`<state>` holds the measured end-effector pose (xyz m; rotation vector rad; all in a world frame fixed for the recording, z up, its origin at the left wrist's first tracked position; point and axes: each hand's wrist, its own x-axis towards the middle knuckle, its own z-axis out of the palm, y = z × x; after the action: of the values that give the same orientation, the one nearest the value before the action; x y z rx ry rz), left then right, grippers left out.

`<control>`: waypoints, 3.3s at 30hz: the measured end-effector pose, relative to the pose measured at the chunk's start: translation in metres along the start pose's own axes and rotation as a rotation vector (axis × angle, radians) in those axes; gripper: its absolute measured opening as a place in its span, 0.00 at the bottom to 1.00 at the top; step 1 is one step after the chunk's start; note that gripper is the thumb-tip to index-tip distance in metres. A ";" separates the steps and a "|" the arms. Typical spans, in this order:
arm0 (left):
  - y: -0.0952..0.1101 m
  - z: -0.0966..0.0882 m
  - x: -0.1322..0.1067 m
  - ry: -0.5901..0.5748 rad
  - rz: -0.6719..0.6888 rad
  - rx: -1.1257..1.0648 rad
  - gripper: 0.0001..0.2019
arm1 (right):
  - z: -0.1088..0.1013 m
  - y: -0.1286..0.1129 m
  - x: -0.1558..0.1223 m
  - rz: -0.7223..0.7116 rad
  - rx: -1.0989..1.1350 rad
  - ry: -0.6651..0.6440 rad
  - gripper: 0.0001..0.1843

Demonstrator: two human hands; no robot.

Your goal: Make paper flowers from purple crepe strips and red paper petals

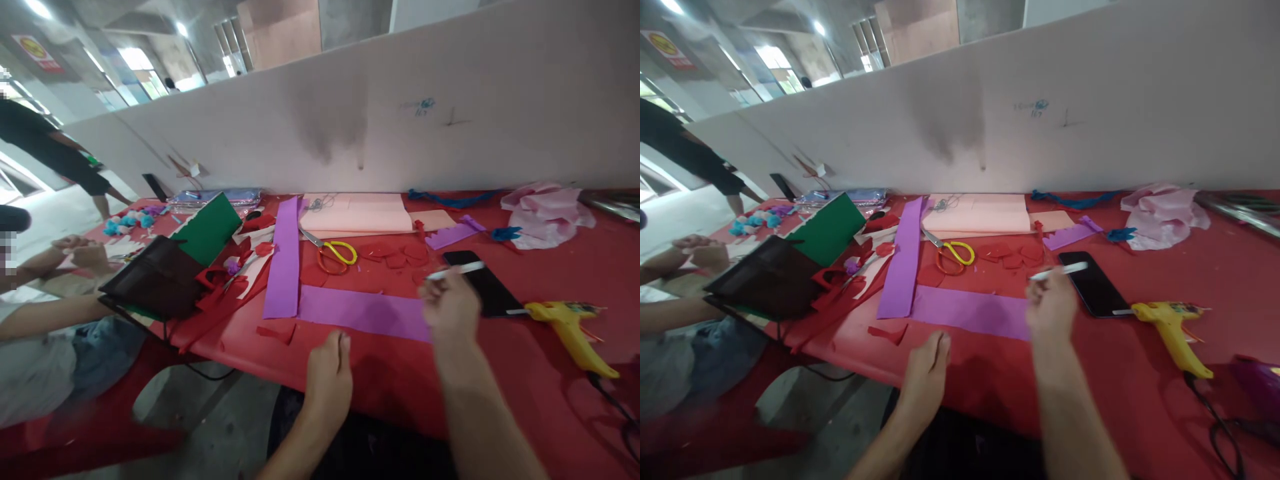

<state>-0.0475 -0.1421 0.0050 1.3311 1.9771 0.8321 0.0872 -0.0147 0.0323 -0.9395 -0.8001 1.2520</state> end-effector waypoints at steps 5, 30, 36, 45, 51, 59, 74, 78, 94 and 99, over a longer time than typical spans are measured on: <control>-0.044 -0.034 0.000 0.076 0.052 -0.233 0.17 | 0.021 -0.024 -0.002 -0.067 0.030 -0.098 0.15; -0.100 -0.093 0.097 0.008 0.526 0.387 0.15 | 0.062 0.098 -0.033 0.174 -0.437 -0.710 0.06; -0.102 -0.093 0.098 -0.019 0.521 0.389 0.15 | 0.062 0.089 -0.034 0.014 -0.641 -0.719 0.06; -0.100 -0.093 0.096 -0.025 0.509 0.373 0.15 | 0.061 0.093 -0.033 0.032 -0.645 -0.753 0.04; -0.099 -0.093 0.097 -0.029 0.504 0.367 0.15 | 0.063 0.090 -0.033 0.064 -0.639 -0.778 0.05; -0.099 -0.093 0.096 -0.029 0.514 0.374 0.15 | 0.066 0.090 -0.033 0.066 -0.630 -0.771 0.05; -0.100 -0.092 0.096 -0.015 0.522 0.354 0.15 | 0.066 0.090 -0.033 0.016 -0.675 -0.780 0.05; -0.101 -0.092 0.097 -0.009 0.531 0.350 0.14 | 0.067 0.089 -0.033 0.025 -0.690 -0.778 0.04; -0.103 -0.091 0.098 0.001 0.555 0.359 0.14 | 0.064 0.091 -0.032 0.037 -0.726 -0.814 0.05; -0.104 -0.091 0.098 0.006 0.564 0.351 0.15 | 0.065 0.089 -0.032 0.030 -0.726 -0.820 0.05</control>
<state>-0.2060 -0.0957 -0.0323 2.1524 1.8252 0.7452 -0.0126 -0.0314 -0.0211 -0.9833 -1.9828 1.4014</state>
